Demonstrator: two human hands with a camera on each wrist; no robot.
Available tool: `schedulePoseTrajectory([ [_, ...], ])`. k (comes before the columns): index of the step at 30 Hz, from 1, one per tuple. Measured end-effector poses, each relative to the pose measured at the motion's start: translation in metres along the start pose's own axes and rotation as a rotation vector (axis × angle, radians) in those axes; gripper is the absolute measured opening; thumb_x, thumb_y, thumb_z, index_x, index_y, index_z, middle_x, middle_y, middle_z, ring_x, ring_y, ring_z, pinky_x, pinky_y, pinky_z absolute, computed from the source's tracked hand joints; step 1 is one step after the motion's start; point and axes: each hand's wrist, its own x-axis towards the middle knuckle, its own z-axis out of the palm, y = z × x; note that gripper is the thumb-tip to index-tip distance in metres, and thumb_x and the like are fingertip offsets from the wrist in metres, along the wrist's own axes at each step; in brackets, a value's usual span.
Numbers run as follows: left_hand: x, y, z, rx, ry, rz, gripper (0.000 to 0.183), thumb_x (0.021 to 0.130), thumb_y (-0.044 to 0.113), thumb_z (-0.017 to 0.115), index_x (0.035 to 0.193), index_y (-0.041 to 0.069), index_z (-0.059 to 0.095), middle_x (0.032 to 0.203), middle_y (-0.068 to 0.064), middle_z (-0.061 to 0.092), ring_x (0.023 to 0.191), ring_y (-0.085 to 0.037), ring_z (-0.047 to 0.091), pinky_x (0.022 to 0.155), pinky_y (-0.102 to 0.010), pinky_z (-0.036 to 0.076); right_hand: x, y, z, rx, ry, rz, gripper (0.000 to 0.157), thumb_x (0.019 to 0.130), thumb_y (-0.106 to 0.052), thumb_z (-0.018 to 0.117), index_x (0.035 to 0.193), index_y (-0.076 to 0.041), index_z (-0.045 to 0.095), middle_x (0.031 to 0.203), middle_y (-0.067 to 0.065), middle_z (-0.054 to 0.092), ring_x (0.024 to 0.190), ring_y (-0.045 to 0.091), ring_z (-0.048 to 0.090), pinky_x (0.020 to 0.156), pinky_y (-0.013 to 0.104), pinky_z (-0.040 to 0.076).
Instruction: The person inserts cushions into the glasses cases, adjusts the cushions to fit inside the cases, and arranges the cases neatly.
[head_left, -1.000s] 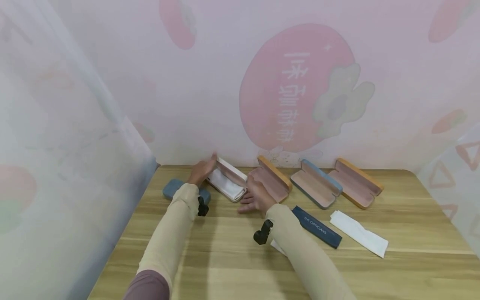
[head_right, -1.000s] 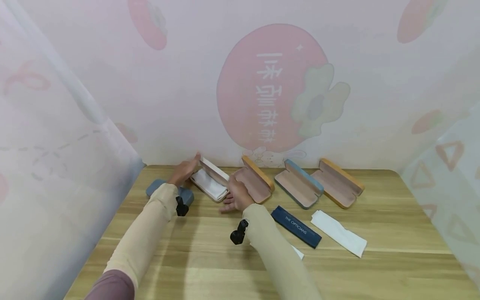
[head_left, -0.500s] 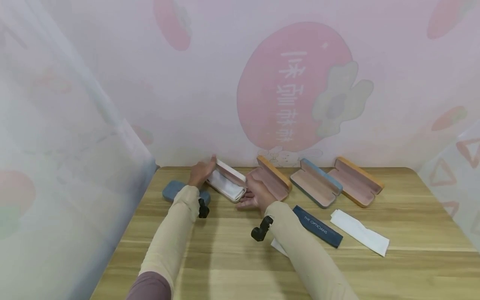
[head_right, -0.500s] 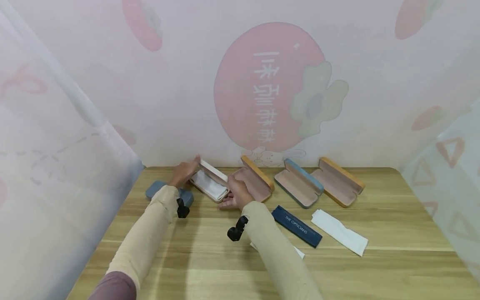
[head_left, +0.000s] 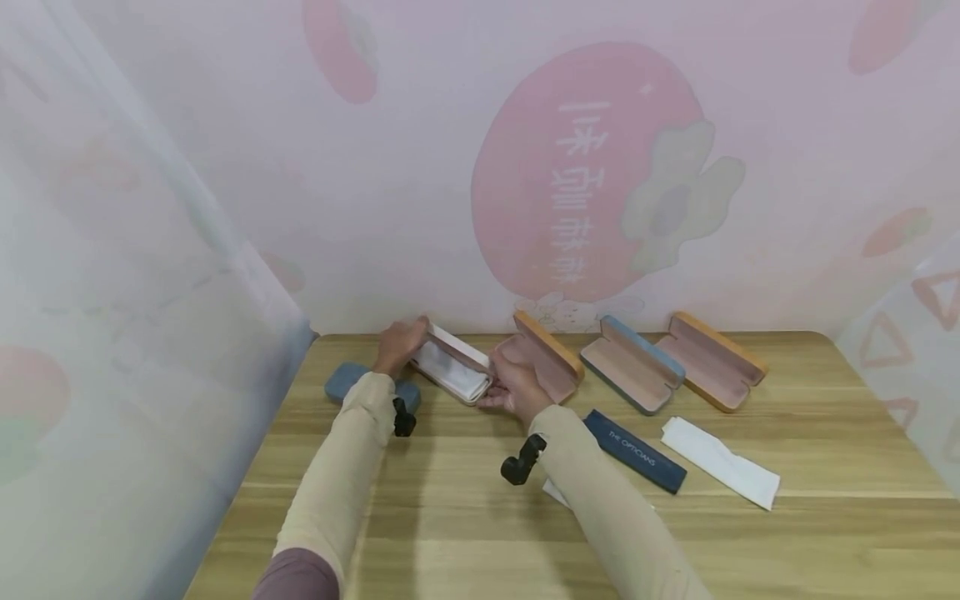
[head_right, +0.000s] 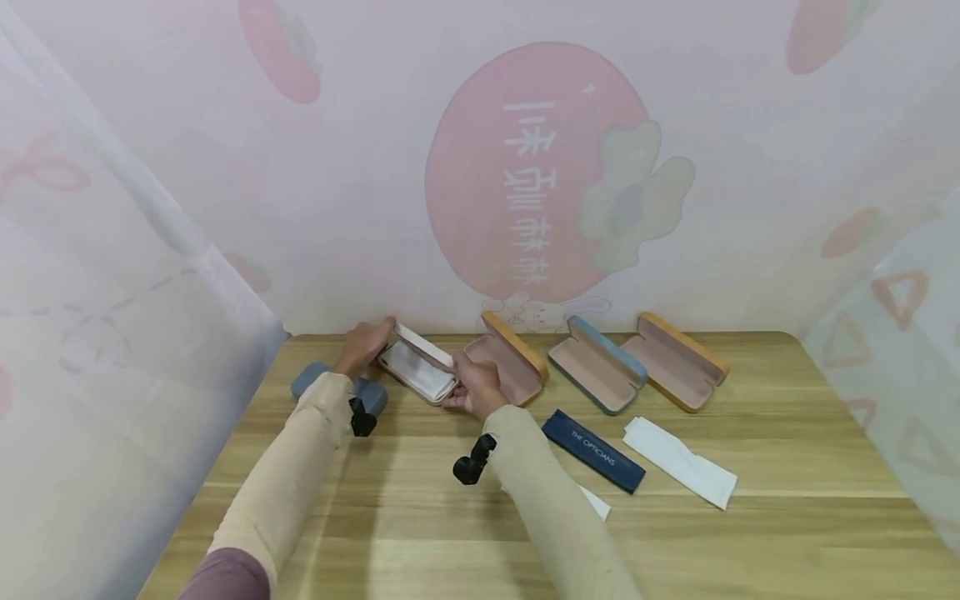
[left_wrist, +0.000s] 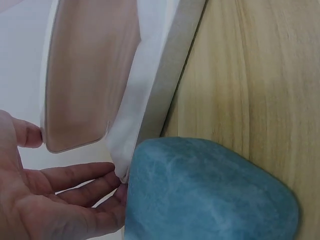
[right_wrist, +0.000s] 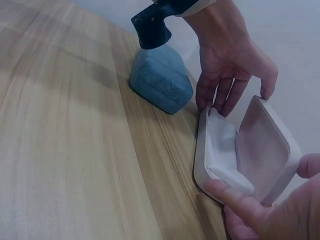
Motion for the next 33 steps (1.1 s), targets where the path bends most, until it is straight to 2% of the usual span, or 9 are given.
schedulePoseTrajectory([
  [2,0.0,0.002,-0.002,0.008,0.008,0.022,0.06,0.097,0.053,0.032,0.091,0.001,0.061,0.115,-0.024,0.062,0.098,-0.033,0.054,0.09,-0.042,0.045,0.0,-0.002,0.001,0.021,0.009,-0.004,0.053,0.1,-0.02,0.061,0.14,0.011,0.048,0.139,0.038,0.051,0.131,0.048,0.053,0.102,0.065,0.045],
  [4,0.001,0.004,-0.004,0.01,0.025,0.052,0.049,0.096,0.049,0.033,0.078,0.007,0.051,0.105,-0.022,0.061,0.096,-0.032,0.052,0.092,-0.042,0.043,0.0,-0.004,0.002,0.047,0.019,-0.01,0.052,0.099,-0.016,0.062,0.14,0.011,0.048,0.139,0.037,0.051,0.13,0.048,0.054,0.102,0.065,0.045],
  [7,0.003,0.007,-0.008,-0.032,0.022,0.069,0.038,0.094,0.044,0.038,0.069,0.015,0.037,0.088,-0.015,0.053,0.084,-0.029,0.049,0.08,-0.038,0.042,0.0,-0.007,0.003,0.069,0.029,-0.011,0.053,0.098,-0.012,0.063,0.142,0.012,0.045,0.14,0.035,0.049,0.131,0.047,0.053,0.104,0.065,0.044],
  [11,0.005,0.006,-0.012,-0.065,-0.018,0.049,0.034,0.092,0.039,0.042,0.069,0.015,0.036,0.079,-0.009,0.046,0.072,-0.024,0.044,0.065,-0.033,0.038,0.0,-0.008,0.001,0.035,0.023,-0.018,0.054,0.097,-0.011,0.063,0.142,0.013,0.043,0.141,0.033,0.049,0.131,0.047,0.053,0.104,0.063,0.045],
  [16,0.006,-0.001,-0.013,-0.058,-0.062,0.025,0.033,0.092,0.039,0.041,0.07,0.014,0.037,0.075,-0.006,0.043,0.07,-0.022,0.042,0.062,-0.032,0.037,0.0,-0.004,0.0,-0.016,0.021,-0.043,0.057,0.097,-0.012,0.064,0.142,0.013,0.041,0.139,0.034,0.053,0.128,0.048,0.056,0.1,0.06,0.05],
  [19,0.007,-0.004,-0.013,-0.054,-0.071,0.017,0.034,0.091,0.038,0.041,0.065,0.016,0.035,0.065,-0.001,0.037,0.063,-0.02,0.038,0.059,-0.032,0.035,-0.001,-0.001,0.0,-0.051,0.023,-0.058,0.055,0.096,-0.012,0.064,0.14,0.014,0.043,0.137,0.034,0.056,0.125,0.047,0.059,0.098,0.057,0.052],
  [25,0.007,-0.009,-0.014,-0.067,-0.056,0.032,0.037,0.088,0.035,0.042,0.057,0.018,0.034,0.052,0.004,0.033,0.052,-0.016,0.033,0.053,-0.032,0.034,-0.001,0.002,0.001,-0.095,0.024,-0.077,0.048,0.096,-0.008,0.065,0.135,0.015,0.051,0.132,0.034,0.06,0.122,0.046,0.061,0.097,0.054,0.054],
  [29,0.005,-0.016,-0.013,-0.085,-0.049,0.044,0.034,0.085,0.023,0.048,0.056,0.018,0.031,0.051,0.005,0.031,0.051,-0.015,0.031,0.051,-0.03,0.031,-0.001,0.006,0.002,-0.134,0.051,-0.076,0.047,0.091,0.004,0.065,0.134,0.017,0.05,0.131,0.034,0.061,0.116,0.04,0.066,0.096,0.049,0.056],
  [33,0.002,-0.026,-0.01,-0.092,-0.056,0.065,0.033,0.074,0.006,0.053,0.054,0.017,0.028,0.052,0.004,0.022,0.051,-0.015,0.021,0.049,-0.031,0.025,-0.001,0.015,0.002,-0.259,0.1,-0.073,0.051,0.088,0.013,0.064,0.137,0.016,0.049,0.133,0.03,0.059,0.106,0.029,0.069,0.092,0.039,0.059],
])
